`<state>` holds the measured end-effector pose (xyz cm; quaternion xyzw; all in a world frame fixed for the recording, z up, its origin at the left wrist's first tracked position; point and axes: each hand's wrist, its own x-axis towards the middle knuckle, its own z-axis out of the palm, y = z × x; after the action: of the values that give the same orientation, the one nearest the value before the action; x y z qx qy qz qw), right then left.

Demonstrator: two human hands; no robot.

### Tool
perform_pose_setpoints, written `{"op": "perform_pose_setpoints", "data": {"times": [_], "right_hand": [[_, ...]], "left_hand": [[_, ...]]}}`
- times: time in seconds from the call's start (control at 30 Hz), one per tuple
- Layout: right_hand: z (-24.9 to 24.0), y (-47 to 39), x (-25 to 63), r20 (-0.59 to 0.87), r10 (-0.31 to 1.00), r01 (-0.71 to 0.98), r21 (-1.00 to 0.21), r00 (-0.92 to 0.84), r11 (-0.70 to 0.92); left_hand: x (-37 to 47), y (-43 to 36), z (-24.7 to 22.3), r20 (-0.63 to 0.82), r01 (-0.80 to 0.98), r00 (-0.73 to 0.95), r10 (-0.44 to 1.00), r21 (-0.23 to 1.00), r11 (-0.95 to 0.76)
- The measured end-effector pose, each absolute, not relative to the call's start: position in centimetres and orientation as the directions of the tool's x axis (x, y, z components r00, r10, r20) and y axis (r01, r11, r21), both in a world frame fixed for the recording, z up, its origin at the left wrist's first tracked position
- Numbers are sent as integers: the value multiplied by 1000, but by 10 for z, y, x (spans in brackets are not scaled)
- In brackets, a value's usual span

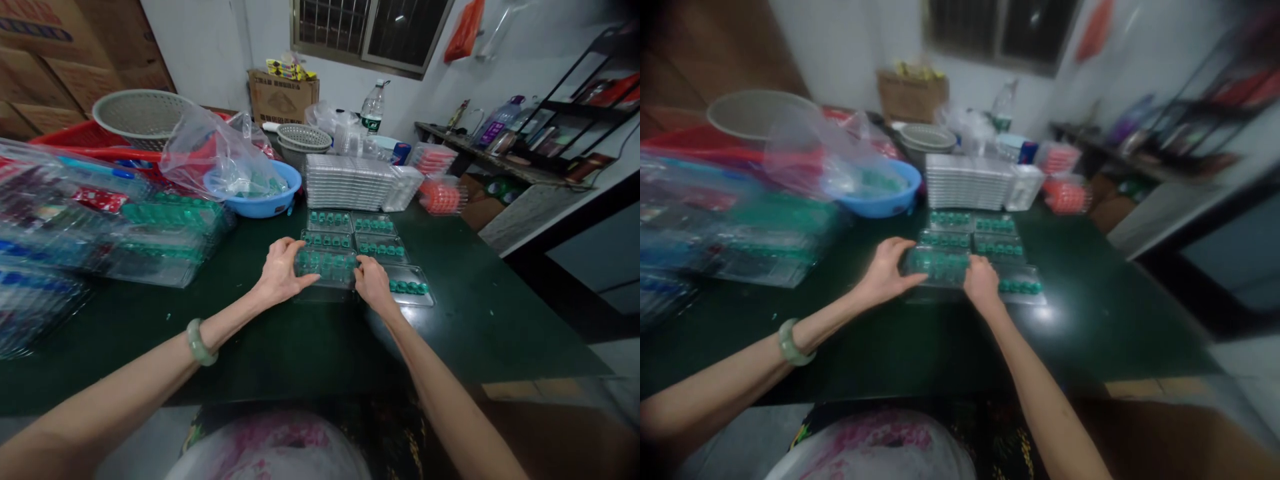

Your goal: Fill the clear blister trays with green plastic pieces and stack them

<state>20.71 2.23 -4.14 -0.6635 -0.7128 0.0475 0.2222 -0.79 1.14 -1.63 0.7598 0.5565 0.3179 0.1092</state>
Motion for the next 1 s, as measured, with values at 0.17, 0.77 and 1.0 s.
{"op": "perform_pose_setpoints", "data": {"times": [0.17,0.77,1.0], "right_hand": [[-41,19,210,258,965,917,-369,-54,150],[-34,-16,211,289,956,890,-424,-42,167],[-31,-33,208,269,963,851,-503,-12,151]], "left_hand": [[16,29,-2,121,791,581,804,148,-594],[15,15,9,-67,731,683,727,65,-680],[11,7,9,-27,684,728,685,98,-723]]}}
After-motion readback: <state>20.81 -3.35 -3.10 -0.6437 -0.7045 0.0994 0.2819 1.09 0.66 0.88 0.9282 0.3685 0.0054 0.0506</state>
